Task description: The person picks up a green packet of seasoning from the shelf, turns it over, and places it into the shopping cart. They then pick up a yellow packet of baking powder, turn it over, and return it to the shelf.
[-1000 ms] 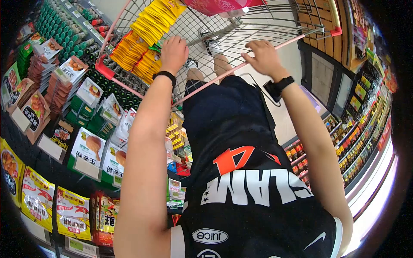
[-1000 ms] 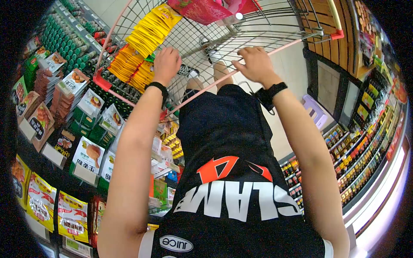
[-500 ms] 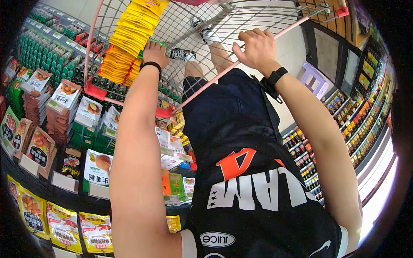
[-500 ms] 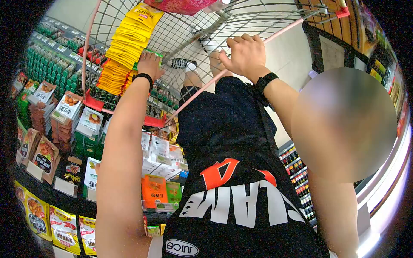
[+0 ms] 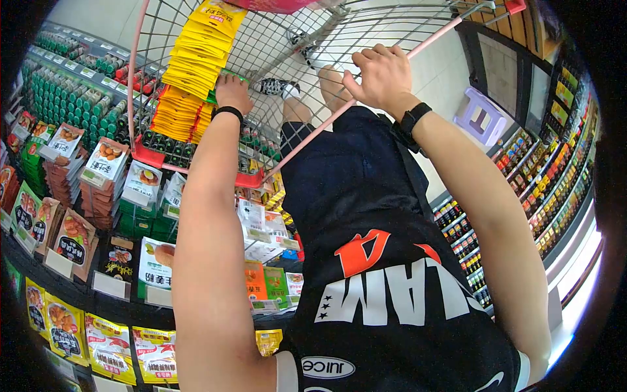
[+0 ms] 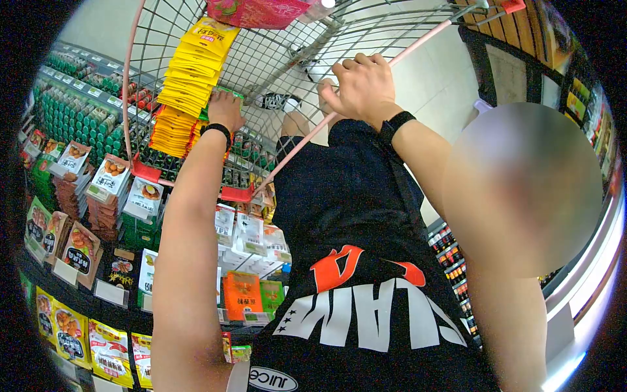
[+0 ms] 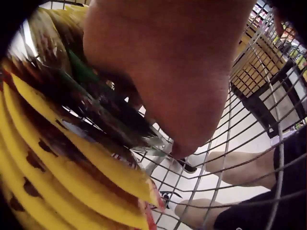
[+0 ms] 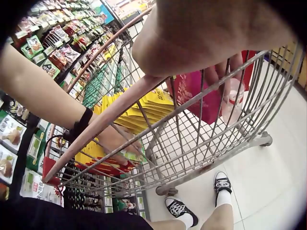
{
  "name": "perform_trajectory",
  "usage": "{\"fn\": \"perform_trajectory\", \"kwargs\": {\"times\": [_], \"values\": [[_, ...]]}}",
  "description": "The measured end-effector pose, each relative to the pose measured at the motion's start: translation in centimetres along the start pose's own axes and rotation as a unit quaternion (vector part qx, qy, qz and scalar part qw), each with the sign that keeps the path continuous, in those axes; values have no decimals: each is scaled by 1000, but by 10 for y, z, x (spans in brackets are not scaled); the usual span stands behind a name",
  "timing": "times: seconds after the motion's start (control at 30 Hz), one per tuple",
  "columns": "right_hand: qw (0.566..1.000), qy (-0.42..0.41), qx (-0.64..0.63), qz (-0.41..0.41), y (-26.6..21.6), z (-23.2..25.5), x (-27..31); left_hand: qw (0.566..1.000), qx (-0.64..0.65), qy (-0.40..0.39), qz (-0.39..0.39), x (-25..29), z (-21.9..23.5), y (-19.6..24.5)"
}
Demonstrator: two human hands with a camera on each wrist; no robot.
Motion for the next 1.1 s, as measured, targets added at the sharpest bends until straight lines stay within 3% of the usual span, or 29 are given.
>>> {"fn": "perform_trajectory", "kwargs": {"times": [0.2, 0.37, 0.5, 0.67, 0.73, 0.8, 0.87, 0.97, 1.1], "values": [[998, -62, 7, -6, 2, -1, 3, 979, 64, 192, -29, 14, 31, 15], [998, -65, 0, 5, -1, 2, 1, 911, 257, 321, -15, 71, 53, 10], [986, -163, 32, 21, -4, 1, 0, 804, 408, 431, 42, 148, 66, 7], [964, -218, 55, 140, -12, 14, 5, 668, 508, 511, 187, 244, 44, 40], [954, -189, 42, 230, -11, 16, 11, 623, 513, 522, 278, 278, 32, 71], [931, -199, 22, 306, -13, 28, 18, 551, 547, 546, 316, 286, 2, 107], [913, -234, -8, 335, -12, 12, 12, 500, 571, 534, 372, 294, -21, 150], [893, -276, 0, 355, -18, 9, 13, 372, 623, 534, 434, 312, -42, 214], [850, -350, -9, 393, -24, -26, 0, 218, 586, 566, 537, 356, -60, 281]]}}
Point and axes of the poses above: each hand's wrist, its own x-axis away from the middle knuckle, its own z-axis out of the back of the hand, y = z × x, the point moved 7 cm from there along -x, towards the middle knuckle, and after that the axes turned 7 degrees about -z, right-handed, at the moved point
